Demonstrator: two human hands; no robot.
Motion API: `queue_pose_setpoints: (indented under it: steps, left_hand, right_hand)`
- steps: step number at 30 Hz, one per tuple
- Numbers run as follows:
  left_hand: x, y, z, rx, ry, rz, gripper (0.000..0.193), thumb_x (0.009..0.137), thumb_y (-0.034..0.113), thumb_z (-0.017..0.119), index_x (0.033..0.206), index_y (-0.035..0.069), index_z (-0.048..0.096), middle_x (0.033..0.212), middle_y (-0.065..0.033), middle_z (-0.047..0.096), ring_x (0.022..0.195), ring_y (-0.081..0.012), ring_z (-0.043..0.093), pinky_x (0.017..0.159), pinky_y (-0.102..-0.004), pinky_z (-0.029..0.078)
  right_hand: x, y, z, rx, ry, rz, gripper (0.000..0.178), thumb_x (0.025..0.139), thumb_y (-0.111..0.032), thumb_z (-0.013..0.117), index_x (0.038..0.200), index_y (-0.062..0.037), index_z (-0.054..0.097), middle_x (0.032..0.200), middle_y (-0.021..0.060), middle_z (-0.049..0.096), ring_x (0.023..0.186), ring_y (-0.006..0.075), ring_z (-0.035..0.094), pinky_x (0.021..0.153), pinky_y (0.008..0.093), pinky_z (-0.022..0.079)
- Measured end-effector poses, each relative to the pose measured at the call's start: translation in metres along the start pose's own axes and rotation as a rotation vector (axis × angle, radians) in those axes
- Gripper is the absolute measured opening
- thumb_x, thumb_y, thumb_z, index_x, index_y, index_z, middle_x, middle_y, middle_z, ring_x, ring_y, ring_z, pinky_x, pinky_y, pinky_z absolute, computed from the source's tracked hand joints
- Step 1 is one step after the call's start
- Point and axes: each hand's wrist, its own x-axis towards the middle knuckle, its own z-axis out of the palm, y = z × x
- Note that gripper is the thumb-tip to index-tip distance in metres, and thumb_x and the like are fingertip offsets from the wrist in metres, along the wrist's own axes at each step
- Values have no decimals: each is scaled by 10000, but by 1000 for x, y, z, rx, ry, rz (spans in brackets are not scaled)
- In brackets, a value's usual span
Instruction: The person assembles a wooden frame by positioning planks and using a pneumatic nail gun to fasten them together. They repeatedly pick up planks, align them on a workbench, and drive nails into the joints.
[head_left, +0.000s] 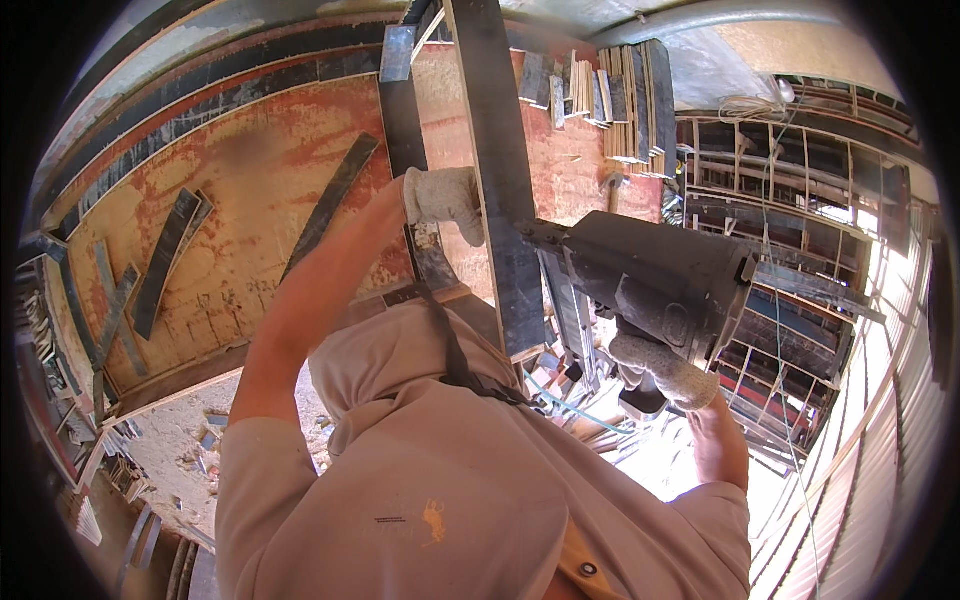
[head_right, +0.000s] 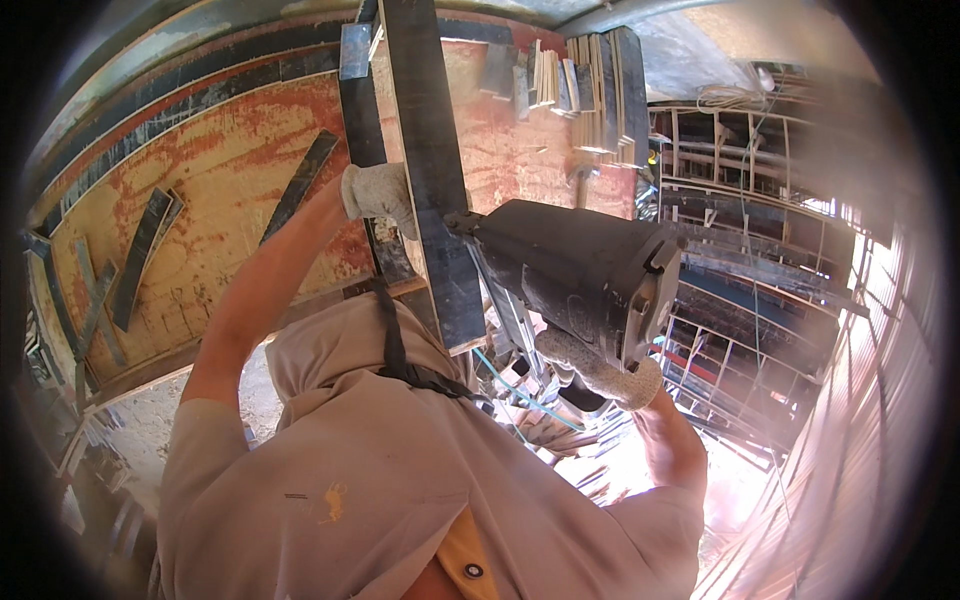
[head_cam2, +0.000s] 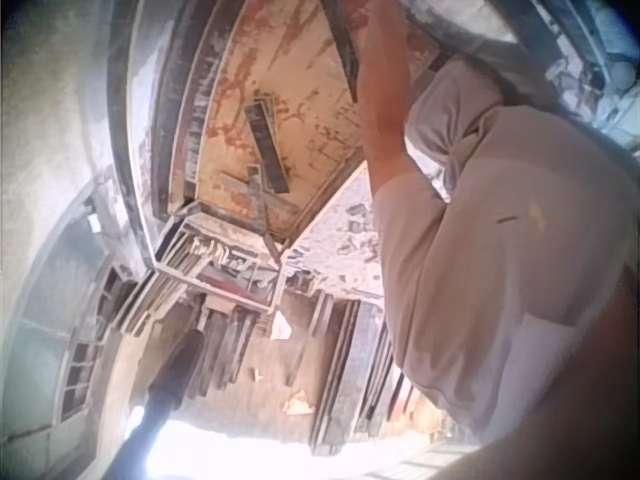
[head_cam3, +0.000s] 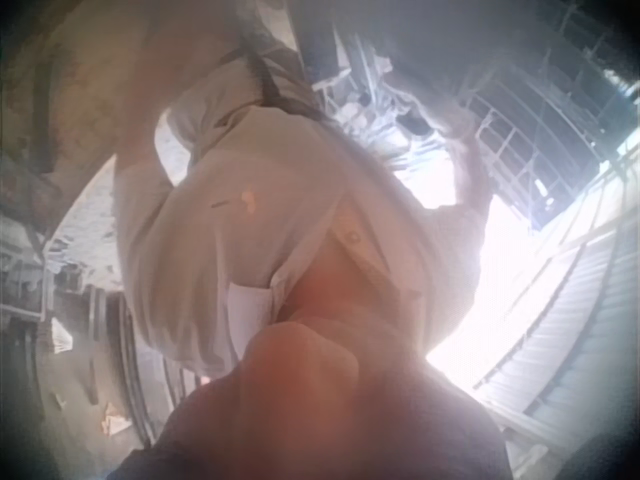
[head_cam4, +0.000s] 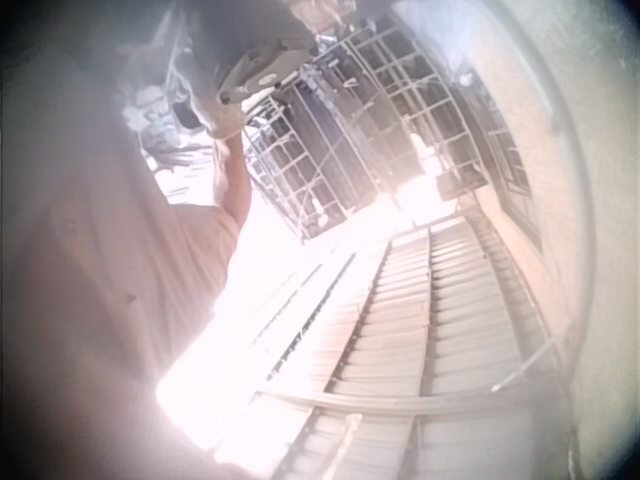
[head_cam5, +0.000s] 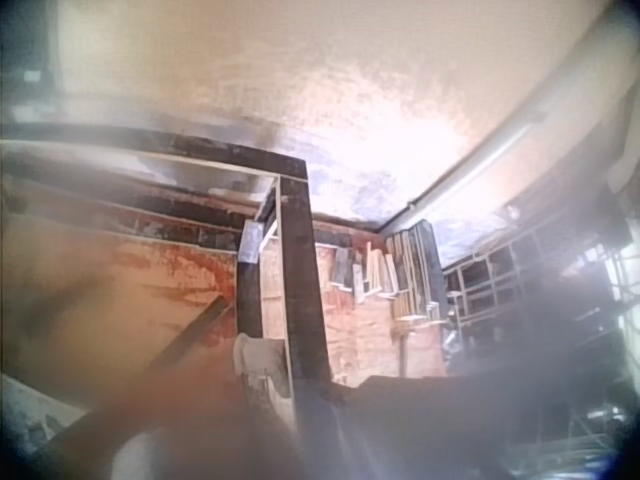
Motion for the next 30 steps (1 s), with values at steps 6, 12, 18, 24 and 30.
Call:
queue_pose_setpoints:
  steps: [6,12,18,24,30]
  left_hand:
    - [-9,-7,11,44,91,226,573,683,1,848,1230,29,678,1215,-98,703,1074,-175,638,913,-341,514]
    - [-104,-150,-34,1144,1165,-402,903,711,386,855,1457,46,477,1325,-179,586,1249,-353,554,1057,-496,429]
    - [-214,-208,-4,1122,1111,-1076,703,769,387,826,1302,24,547,1251,-191,606,1113,-370,617,913,-540,506]
    - [-225,-151,-14,901,1430,-500,357,846,222,765,1142,53,660,996,-196,702,909,-395,672,807,-450,544]
    - [-189,9,-14,910,1598,372,226,822,5,791,1034,25,714,872,-100,681,789,-199,637,720,-315,512]
  right_hand:
    - [-8,-8,4,-316,107,125,244,946,-108,701,1169,-26,648,967,63,671,771,127,602,607,275,474]
    - [-1,-31,29,-288,257,192,194,884,-53,772,1053,-50,676,841,17,659,614,105,583,502,263,455]
    - [0,-25,20,-244,188,154,136,900,-68,736,1024,-59,681,745,20,616,567,102,539,496,277,444]
    - [-3,-16,8,-659,123,290,175,960,-187,672,1112,-100,678,926,15,650,766,139,625,662,328,549]
    - [-15,15,-9,-871,118,139,154,942,-103,687,1089,-54,687,884,21,660,716,123,622,600,299,522]
